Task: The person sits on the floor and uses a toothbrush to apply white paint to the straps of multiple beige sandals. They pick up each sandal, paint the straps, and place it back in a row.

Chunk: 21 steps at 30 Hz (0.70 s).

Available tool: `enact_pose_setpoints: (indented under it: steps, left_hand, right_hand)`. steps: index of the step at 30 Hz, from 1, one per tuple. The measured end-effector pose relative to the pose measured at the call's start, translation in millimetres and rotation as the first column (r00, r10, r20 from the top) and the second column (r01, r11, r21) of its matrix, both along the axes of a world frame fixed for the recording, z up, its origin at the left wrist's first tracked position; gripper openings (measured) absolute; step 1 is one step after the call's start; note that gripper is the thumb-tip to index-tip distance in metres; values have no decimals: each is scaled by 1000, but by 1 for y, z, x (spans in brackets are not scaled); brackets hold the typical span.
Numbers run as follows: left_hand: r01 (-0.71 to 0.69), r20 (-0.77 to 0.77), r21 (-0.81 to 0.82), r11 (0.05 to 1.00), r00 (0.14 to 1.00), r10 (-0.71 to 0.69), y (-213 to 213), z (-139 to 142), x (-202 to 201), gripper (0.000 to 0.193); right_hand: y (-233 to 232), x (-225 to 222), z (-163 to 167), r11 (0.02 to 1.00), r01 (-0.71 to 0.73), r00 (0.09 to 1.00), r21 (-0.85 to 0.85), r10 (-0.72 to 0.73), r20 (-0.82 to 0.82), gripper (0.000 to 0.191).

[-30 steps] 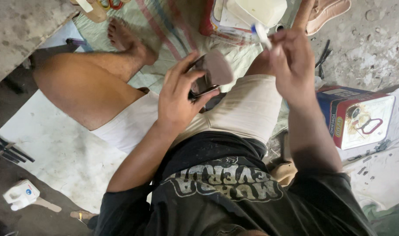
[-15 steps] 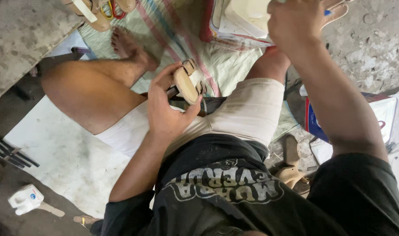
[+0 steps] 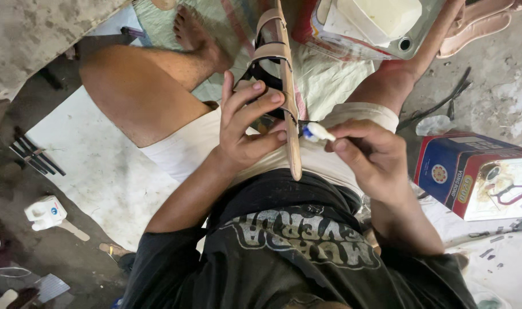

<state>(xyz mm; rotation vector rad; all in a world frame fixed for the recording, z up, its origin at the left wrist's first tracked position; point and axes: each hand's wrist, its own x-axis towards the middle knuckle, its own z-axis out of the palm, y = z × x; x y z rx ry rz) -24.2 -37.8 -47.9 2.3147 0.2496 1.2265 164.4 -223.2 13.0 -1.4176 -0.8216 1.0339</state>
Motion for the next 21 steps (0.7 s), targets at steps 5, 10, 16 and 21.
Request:
enact_pose_setpoints:
  steps: [5, 10, 16, 21]
  left_hand:
    - [-7, 2, 31, 999, 1000, 7, -3, 4, 3, 28]
    - [-61, -56, -24, 998, 997, 60, -3, 8, 1, 35]
    - [-93, -110, -175, 980, 991, 75, -3, 14, 4, 43]
    - [93, -65, -304, 948, 991, -118, -3, 24, 9, 62]
  right_hand:
    - [10, -24, -11, 996, 86, 956, 35, -92, 277, 11]
    - [12, -29, -6, 980, 38, 956, 196, -93, 280, 11]
    - [10, -26, -3, 972, 4, 946, 237, -80, 313, 9]
    - [15, -19, -2, 970, 55, 947, 236, -126, 297, 10]
